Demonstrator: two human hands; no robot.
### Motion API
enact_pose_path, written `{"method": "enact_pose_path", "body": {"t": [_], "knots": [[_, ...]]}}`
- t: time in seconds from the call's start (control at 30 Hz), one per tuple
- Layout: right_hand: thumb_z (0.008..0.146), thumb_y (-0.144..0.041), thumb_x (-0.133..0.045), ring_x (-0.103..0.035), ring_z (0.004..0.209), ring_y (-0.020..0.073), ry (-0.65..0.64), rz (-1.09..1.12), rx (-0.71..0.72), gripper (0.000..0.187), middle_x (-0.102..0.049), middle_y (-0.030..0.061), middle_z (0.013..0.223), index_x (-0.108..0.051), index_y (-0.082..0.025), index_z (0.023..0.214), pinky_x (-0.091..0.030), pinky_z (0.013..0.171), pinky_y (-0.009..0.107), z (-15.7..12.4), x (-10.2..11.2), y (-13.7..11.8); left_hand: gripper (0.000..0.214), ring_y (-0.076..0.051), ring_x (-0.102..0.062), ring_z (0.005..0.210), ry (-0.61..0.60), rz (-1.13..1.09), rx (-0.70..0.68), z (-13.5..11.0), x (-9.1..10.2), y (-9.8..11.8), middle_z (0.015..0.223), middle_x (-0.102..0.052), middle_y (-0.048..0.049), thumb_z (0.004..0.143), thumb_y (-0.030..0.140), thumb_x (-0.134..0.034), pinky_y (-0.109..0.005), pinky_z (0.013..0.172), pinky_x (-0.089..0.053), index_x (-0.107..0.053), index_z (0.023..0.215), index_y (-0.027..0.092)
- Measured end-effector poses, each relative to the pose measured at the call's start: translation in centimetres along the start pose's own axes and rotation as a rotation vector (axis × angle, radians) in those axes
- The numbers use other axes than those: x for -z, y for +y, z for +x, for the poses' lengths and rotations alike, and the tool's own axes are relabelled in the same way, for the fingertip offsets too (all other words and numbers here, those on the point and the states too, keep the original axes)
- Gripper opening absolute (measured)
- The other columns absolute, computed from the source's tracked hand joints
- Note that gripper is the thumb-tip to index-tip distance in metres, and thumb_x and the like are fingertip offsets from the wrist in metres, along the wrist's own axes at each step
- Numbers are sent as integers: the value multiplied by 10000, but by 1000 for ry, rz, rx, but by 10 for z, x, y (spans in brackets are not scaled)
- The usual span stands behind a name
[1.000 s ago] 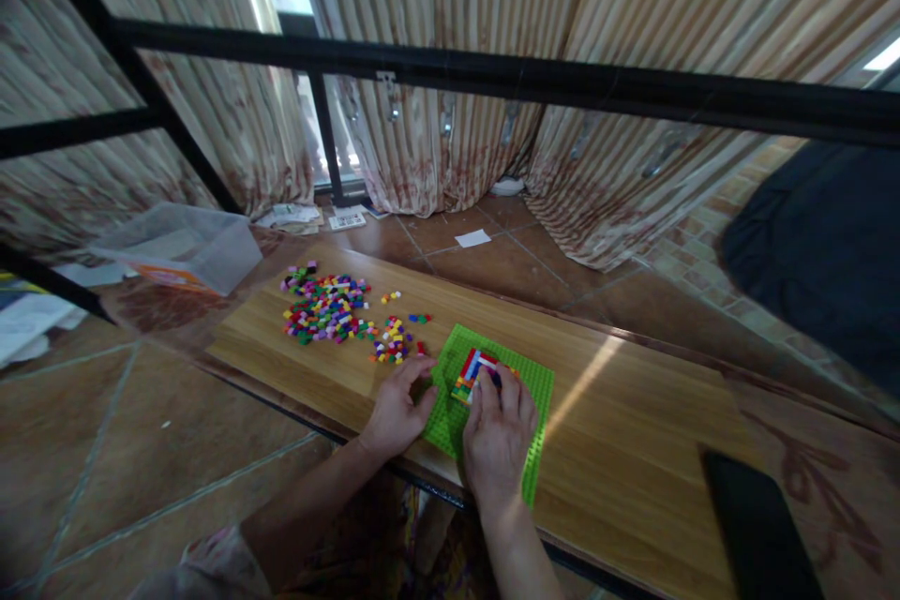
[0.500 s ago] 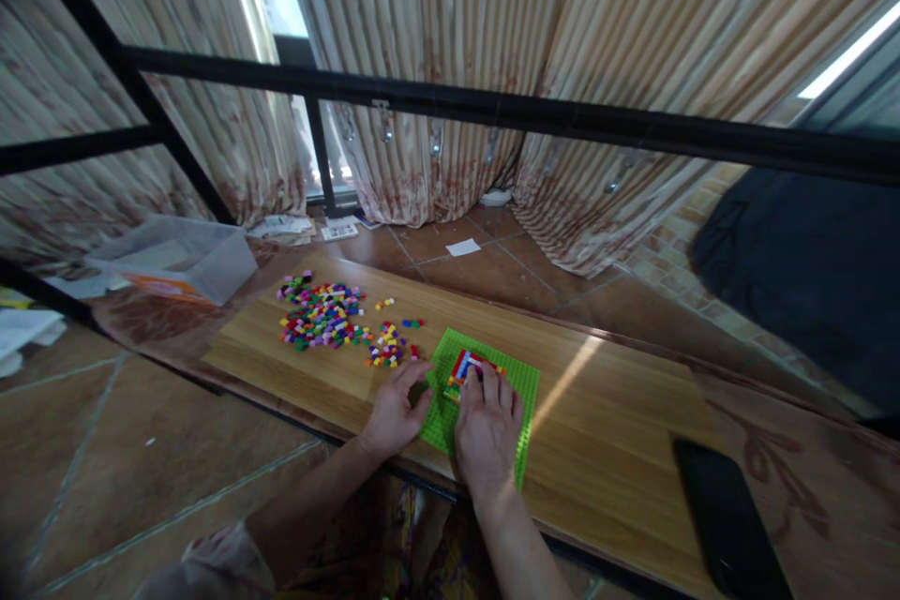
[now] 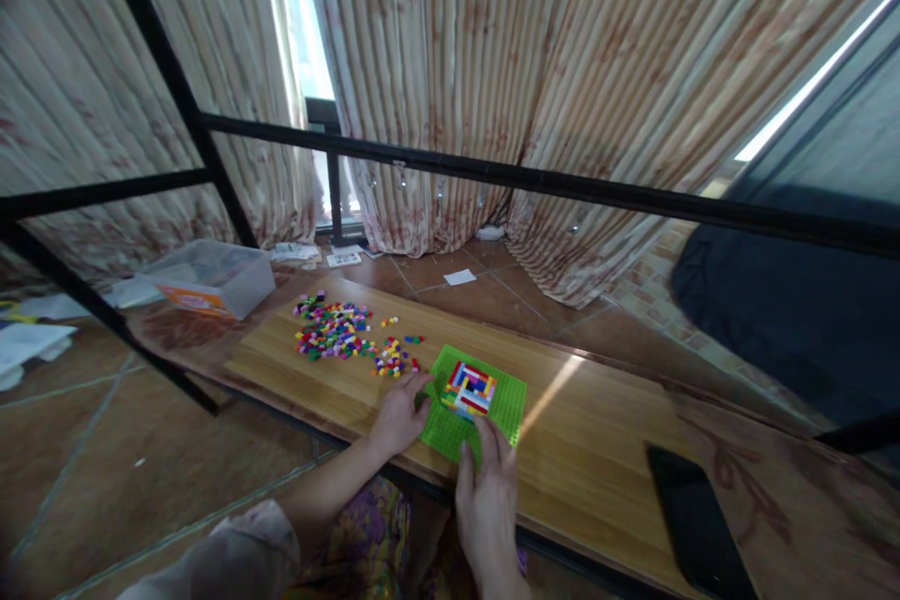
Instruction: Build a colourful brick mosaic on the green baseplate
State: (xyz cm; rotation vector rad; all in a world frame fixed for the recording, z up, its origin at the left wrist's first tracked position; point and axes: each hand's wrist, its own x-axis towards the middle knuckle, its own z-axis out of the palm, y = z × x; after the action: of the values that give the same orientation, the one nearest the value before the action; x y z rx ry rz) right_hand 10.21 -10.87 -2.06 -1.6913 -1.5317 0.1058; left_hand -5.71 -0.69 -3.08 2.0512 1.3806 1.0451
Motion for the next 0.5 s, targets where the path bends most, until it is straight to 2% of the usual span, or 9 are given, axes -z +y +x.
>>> {"method": "enact_pose_path", "body": {"t": [0.1, 0.23, 0.3, 0.4, 0.5], "knots": [[979, -391, -431, -604, 1182, 269, -48, 51, 16, 382, -629, 145, 1273, -648, -206, 1232, -507, 1000, 458, -32, -3, 2, 446, -230, -602, 1132, 1, 4, -6, 1, 1, 0, 1157, -654, -88, 793, 29, -547, -410, 1024, -503, -625, 1201, 194], [965, -385, -474, -669, 1111, 267, -51, -5, 41, 328, -684, 122, 1219, -721, -225, 1110, -562, 934, 437, -64, -9, 23, 435, -237, -611, 1115, 9, 4, -13, 1, 1, 1, 1121, -658, -92, 781, 27, -549, -410, 1006, -513, -642, 1174, 188], [961, -360, -493, -662, 1146, 250, -85, -21, 103, 308, -679, 105, 1254, -727, -247, 1126, -572, 933, 395, -73, -8, 39, 436, -236, -619, 1096, 23, 6, -13, 1, 1, 1, 1120, -659, -92, 773, 19, -550, -407, 993, -521, -649, 1162, 188], [958, -351, -504, -694, 1092, 235, -57, -39, 173, 303, -690, 113, 1238, -742, -226, 1097, -598, 873, 348, -82, -3, 60, 448, -222, -631, 1064, 53, 7, -5, -1, 1, 3, 1154, -653, -94, 769, 12, -553, -391, 962, -538, -646, 1171, 186], [958, -379, -500, -713, 1045, 228, -47, -15, 225, 317, -697, 114, 1223, -751, -224, 1076, -609, 813, 320, -88, 0, 71, 453, -207, -635, 1050, 107, 12, 17, -5, 4, 3, 1162, -655, -88, 778, 7, -548, -377, 951, -540, -638, 1182, 190]]}}
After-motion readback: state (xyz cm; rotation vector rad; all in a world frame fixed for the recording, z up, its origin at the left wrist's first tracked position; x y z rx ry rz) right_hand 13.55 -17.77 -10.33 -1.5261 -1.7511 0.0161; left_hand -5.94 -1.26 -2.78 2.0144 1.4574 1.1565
